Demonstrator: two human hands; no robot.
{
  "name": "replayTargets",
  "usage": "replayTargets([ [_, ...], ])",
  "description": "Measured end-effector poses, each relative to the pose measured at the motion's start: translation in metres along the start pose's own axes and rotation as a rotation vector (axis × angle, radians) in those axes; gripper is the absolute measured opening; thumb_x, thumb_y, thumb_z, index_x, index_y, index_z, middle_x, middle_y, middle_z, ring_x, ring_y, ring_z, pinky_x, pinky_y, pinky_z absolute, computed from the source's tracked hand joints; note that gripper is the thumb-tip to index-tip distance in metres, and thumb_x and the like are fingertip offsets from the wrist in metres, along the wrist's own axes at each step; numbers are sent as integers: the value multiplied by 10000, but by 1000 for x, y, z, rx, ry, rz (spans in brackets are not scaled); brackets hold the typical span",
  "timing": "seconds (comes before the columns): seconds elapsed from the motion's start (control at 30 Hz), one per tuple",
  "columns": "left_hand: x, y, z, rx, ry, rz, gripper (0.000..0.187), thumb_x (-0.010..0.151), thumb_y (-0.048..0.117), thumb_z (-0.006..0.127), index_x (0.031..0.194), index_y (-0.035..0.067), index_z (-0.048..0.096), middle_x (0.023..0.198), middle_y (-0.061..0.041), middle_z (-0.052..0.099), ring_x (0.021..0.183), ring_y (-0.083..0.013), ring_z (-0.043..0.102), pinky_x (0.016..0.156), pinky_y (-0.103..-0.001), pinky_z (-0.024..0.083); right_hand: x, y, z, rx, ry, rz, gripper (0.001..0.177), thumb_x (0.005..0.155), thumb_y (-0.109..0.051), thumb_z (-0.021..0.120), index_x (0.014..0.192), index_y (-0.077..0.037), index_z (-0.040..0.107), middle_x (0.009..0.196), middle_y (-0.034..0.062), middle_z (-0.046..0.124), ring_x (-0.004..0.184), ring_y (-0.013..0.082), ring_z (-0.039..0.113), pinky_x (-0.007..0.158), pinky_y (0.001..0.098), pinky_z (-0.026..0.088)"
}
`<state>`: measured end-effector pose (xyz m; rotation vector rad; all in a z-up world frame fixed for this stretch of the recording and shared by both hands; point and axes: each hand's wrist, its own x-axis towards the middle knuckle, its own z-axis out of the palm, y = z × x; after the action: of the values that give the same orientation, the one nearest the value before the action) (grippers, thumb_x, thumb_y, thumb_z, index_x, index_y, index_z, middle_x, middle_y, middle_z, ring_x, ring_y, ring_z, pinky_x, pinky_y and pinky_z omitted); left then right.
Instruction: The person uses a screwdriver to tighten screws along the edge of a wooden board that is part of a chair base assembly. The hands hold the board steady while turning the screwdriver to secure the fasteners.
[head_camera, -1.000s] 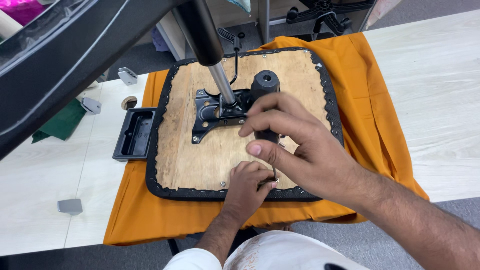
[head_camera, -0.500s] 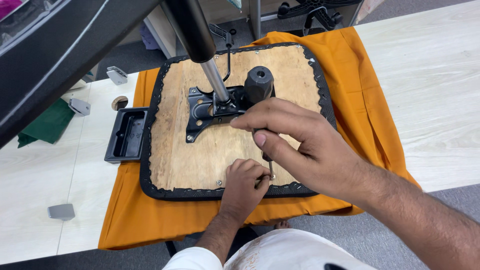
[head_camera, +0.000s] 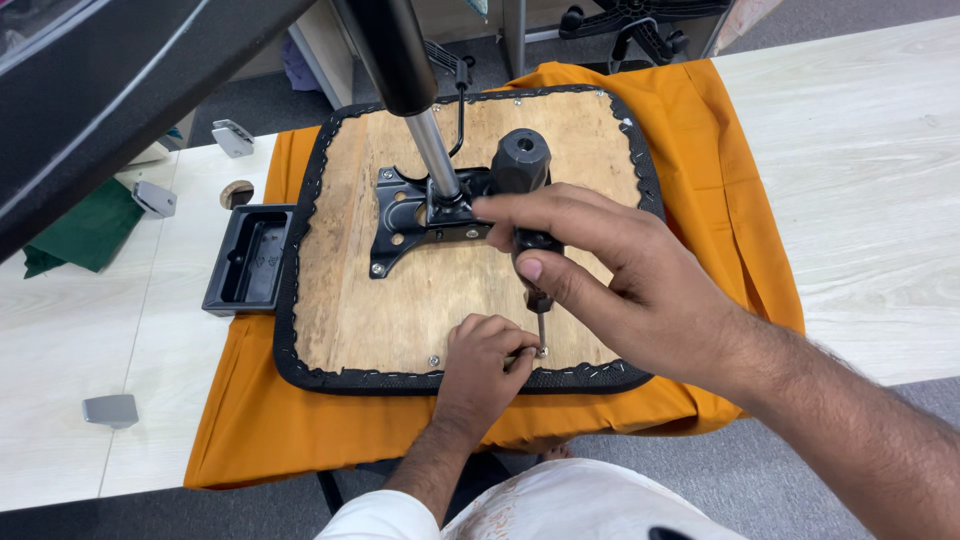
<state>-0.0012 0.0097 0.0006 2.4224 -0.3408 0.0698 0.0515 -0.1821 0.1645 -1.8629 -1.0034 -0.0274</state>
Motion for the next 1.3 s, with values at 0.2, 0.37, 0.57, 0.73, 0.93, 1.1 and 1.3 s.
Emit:
replayTargets([
  [0.2,0,-2,-1,-3,14,31,89,884,170,735,964,180,773,969,20,668,1088,-200,580,1032,-436,384,-4,4,-2,-68,33,40,315,1064,-255,621,1359,-165,683,1125,41,653,1090,138,651,936,277,595],
  [0.37,-2,-5,4,-11,16,2,93,880,169,740,964,184,776,959,30,671,1062,-198,589,1007,-426,405,0,1,-6,-104,36,-84,294,1051,-281,643,1295,-123,678,1224,70,610,1242,169,606,1046,312,562],
  [0.57,-3,-9,8,-3,84,56,100,872,168,748,968,177,772,956,41,678,1045,-200,589,982,-426,413,6,-1,-5,-18,7,65,316,1079,-272,504,1312,-125,660,1197,40,673,1181,150,642,1015,313,555],
  [0.73,-2,-9,6,-7,59,46,90,875,166,750,964,168,764,960,38,675,1046,-205,586,978,-423,414,4,3,-4,-30,-19,8,339,1080,-272,563,1374,-124,646,1204,64,682,1184,152,658,1009,304,587],
  [0.93,-1,-7,3,2,30,47,83,894,162,736,977,165,744,975,22,658,1055,-206,582,993,-429,408,2,8,-8,-22,-70,-35,315,1047,-265,657,1339,-151,685,1214,78,666,1199,183,663,1028,338,596],
  [1.1,2,-8,4,45,18,61,97,892,160,732,989,163,723,974,3,637,1058,-224,572,987,-443,402,3,7,-9,135,-110,-35,377,1027,-268,622,1389,-167,604,1260,37,649,1264,162,640,1094,328,578],
  [1.3,1,-5,4,75,10,61,144,856,181,744,994,177,704,974,5,622,1062,-226,568,987,-453,400,6,4,-13,85,-196,29,318,1003,-263,697,1314,-198,715,1222,35,632,1174,156,661,973,307,634],
])
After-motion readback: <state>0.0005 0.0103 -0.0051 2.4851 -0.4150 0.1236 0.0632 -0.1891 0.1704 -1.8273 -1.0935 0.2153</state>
